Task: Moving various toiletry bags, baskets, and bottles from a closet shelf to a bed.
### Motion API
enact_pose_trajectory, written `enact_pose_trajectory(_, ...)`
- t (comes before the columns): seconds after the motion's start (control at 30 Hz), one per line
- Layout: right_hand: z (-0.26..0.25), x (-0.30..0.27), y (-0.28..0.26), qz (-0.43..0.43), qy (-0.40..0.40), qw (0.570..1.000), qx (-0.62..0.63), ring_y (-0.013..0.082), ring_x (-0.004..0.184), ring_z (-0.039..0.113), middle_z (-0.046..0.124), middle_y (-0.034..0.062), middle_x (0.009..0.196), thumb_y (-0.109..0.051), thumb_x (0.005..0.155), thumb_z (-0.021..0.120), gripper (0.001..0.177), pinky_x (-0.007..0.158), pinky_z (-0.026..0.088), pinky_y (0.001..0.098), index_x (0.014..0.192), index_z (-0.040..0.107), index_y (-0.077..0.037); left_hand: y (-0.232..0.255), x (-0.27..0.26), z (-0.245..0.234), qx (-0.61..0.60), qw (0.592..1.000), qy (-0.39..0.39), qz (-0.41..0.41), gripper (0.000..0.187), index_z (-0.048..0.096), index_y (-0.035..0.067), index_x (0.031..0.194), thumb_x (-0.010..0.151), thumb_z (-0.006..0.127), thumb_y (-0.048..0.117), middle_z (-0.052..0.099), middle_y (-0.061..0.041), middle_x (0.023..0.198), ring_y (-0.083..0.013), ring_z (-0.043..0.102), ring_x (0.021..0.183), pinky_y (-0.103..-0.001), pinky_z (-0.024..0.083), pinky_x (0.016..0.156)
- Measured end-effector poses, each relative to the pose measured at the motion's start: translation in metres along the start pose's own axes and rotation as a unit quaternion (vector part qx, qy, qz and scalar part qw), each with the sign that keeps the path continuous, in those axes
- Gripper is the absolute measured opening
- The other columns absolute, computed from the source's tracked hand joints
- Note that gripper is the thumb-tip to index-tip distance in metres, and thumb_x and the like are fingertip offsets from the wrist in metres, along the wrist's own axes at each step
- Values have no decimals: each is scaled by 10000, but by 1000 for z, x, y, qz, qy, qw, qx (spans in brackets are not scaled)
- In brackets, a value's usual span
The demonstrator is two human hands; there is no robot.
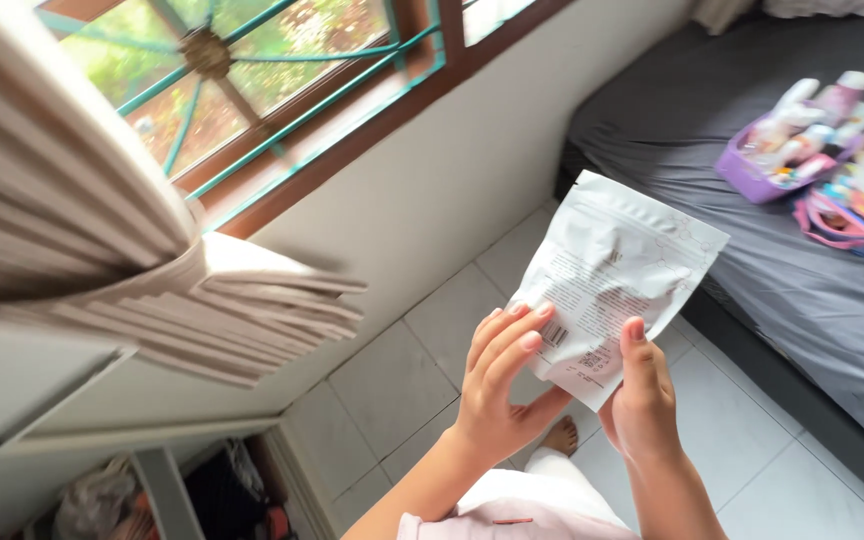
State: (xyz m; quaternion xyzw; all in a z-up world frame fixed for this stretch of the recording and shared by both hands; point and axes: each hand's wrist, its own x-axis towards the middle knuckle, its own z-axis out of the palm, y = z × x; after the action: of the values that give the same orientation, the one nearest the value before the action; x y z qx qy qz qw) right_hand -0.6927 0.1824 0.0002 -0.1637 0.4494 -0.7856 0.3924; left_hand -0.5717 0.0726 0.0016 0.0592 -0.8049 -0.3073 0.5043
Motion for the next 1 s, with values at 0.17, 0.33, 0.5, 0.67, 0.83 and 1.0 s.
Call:
enact_pose_trajectory(0.17,-59,11,-30,-30,33,999,-31,253,1236,607,605,210,1369,-542,1052,425,747,1026,492,413,1400,495,115,12,25,63,-55,998,6,6,950,334,108,1545,807,931,65,580,-126,1508,-312,533,1462,-453,457,1248)
enact_pose_trajectory(0.33,-106,17,-63,-69,50,996,-16,245,1258,587,581,193,1404,-572,1035,426,794,1049,468,402,1446,447,107,24,45,122,-78,997,-18,3,1035,273,54,1568,764,924,46,587,-173,1491,-338,536,1451,-454,446,1238)
enact_pose_trajectory(0.5,-141,20,-98,-92,77,992,-28,240,1285,570,562,177,1435,-594,1013,413,823,1061,459,397,1480,409,84,34,54,175,-99,994,-41,-10,1103,245,17,1582,740,955,74,579,-203,1510,-341,569,1439,-442,438,1236)
enact_pose_trajectory(0.67,-184,16,-113,-93,140,985,-46,247,1280,582,563,188,1438,-612,1011,393,844,1052,474,407,1480,412,90,40,65,221,-136,989,-56,-7,1121,242,0,1588,741,972,89,579,-210,1512,-345,590,1429,-433,454,1226)
enact_pose_trajectory(0.83,-195,25,-142,-129,161,977,-53,263,1294,580,553,190,1458,-619,1017,404,855,1067,470,414,1498,403,87,37,80,260,-167,982,-84,5,1108,248,-1,1587,758,976,99,579,-211,1511,-334,594,1425,-429,455,1231)
enact_pose_trajectory(1.0,-221,45,-157,-166,217,959,-71,257,1321,551,506,167,1493,-624,1001,403,858,1078,456,411,1539,332,41,25,103,300,-204,973,-107,9,1095,253,-12,1583,766,970,112,585,-218,1501,-341,591,1424,-426,449,1231)
